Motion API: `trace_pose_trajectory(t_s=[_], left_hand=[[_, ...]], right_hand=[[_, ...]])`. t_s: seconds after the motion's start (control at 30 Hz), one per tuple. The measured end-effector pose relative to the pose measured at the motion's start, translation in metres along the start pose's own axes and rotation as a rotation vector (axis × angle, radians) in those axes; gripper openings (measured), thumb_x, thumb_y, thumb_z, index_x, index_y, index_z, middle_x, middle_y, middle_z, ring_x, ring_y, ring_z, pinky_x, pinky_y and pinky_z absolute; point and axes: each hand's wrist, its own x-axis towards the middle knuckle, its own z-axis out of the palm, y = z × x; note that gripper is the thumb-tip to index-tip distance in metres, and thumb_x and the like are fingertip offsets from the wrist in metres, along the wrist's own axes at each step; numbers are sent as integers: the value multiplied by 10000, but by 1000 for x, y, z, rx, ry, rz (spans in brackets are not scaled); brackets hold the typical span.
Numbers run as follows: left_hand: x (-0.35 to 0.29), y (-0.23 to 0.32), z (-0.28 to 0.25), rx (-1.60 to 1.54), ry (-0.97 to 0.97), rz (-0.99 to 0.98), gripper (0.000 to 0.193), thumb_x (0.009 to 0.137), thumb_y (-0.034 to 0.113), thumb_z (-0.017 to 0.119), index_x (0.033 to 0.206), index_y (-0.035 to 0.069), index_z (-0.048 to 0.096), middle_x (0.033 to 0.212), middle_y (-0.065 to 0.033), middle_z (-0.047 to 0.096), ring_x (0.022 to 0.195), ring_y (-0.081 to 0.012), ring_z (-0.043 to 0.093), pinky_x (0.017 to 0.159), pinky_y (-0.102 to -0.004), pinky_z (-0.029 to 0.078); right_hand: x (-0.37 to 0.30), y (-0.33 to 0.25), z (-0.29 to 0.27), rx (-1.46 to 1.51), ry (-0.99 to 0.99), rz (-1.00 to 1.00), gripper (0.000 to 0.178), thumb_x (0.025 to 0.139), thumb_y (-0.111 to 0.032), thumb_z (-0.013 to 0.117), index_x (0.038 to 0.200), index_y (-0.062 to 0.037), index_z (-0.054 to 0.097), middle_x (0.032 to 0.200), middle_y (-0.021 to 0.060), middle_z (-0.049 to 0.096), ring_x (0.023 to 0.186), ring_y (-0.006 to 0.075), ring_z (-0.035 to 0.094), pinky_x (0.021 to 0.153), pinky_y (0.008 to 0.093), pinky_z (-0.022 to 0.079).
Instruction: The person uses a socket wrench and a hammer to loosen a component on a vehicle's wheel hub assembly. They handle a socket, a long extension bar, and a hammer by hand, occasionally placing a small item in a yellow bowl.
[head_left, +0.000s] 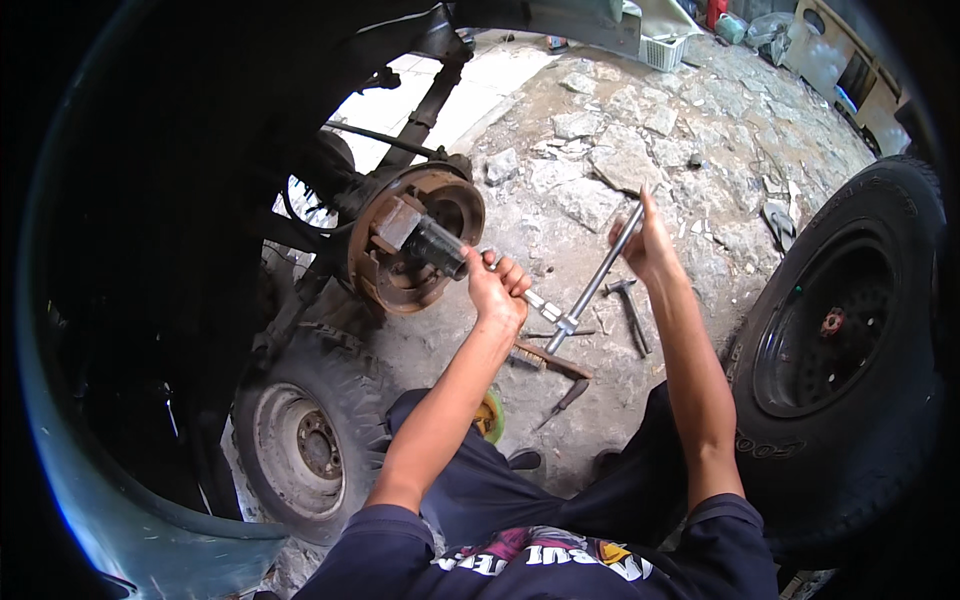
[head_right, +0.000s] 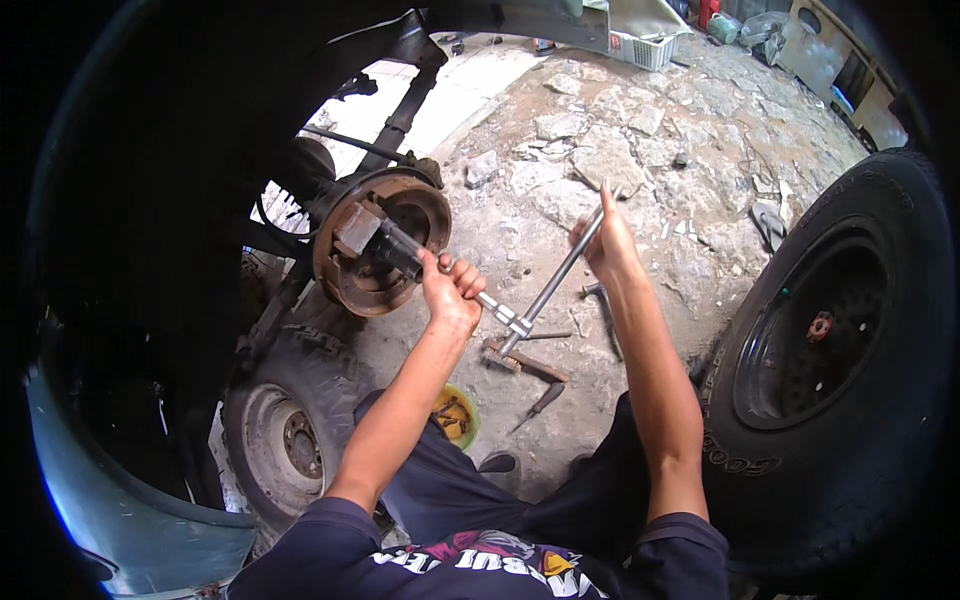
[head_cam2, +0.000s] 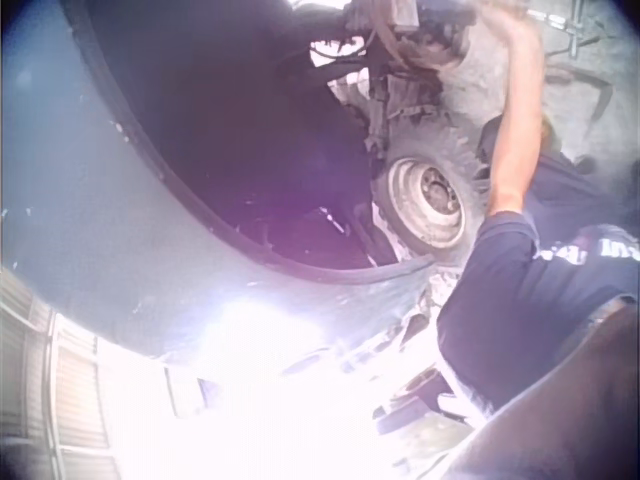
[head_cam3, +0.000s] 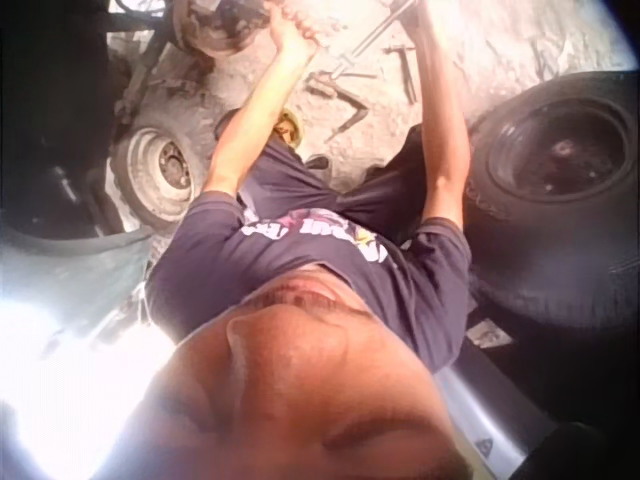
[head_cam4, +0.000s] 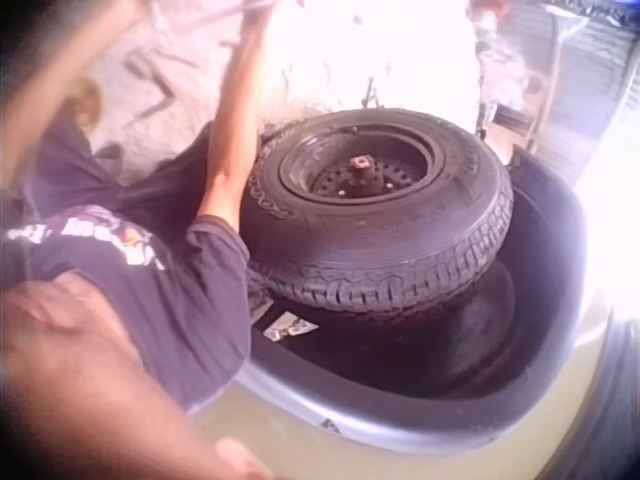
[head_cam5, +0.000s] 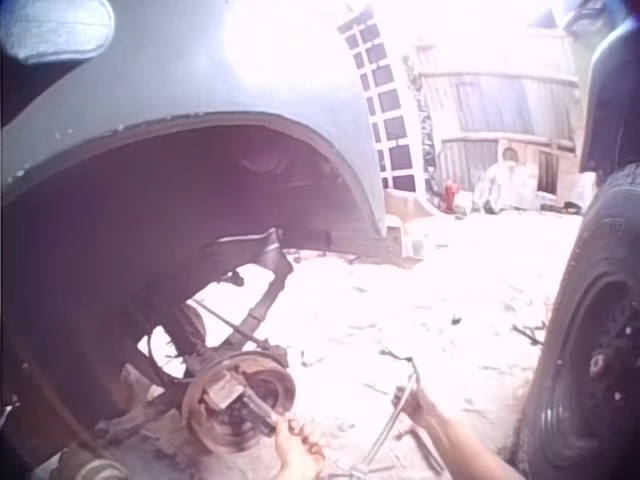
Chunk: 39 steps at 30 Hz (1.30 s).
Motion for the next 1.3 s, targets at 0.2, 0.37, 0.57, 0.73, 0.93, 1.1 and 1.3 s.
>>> trace_pose_trajectory(t_s=[0.2,0.37,0.57,0.73,0.93,1.1,1.3], left_hand=[[4,6,-6,13,-30,-21,544,979,617,247,762,143,401,593,20,297,487,-123,252,496,-285,279],[7,24,-15,1,-133,-107,569,982,611,190,790,123,412,640,-2,325,571,-156,322,632,-345,369],[3,34,-2,40,-153,-201,615,978,593,72,804,94,386,687,-22,334,637,-181,338,815,-483,432],[5,41,-17,26,-153,-246,623,979,601,74,786,103,396,659,-11,326,608,-168,330,712,-385,389],[11,33,-4,-45,-151,-254,362,1021,329,299,752,109,401,627,1,325,573,-147,316,643,-333,340],[11,39,0,-159,-168,-268,297,981,252,344,724,116,406,599,12,311,555,-135,315,614,-316,332],[18,41,-6,-168,-183,-325,250,925,165,381,681,123,409,556,29,292,478,-113,266,544,-278,303]], right_hand=[[-117,-26,43,109,-686,-545,633,1005,-570,136,959,-47,490,651,-19,417,562,81,392,532,253,335],[-185,28,49,-679,-1171,-1079,193,919,-175,533,752,-79,526,683,71,555,602,238,528,568,362,415],[-202,102,41,-1374,-1273,-1082,271,814,-184,570,576,-54,570,562,50,550,592,246,573,590,361,434],[-112,196,-10,-2112,-961,-849,207,841,-117,494,851,5,661,923,151,646,858,277,629,805,381,483],[7,117,-65,-1208,-731,-370,628,902,-92,511,1451,60,248,1465,238,368,1359,331,369,1140,385,274],[-28,70,-38,-301,-727,-155,532,890,-123,523,1377,62,413,1360,189,499,1254,287,487,1082,392,359],[-66,0,-18,-225,-635,-429,590,850,-240,443,1355,64,435,1227,131,564,1168,244,499,991,392,367]])
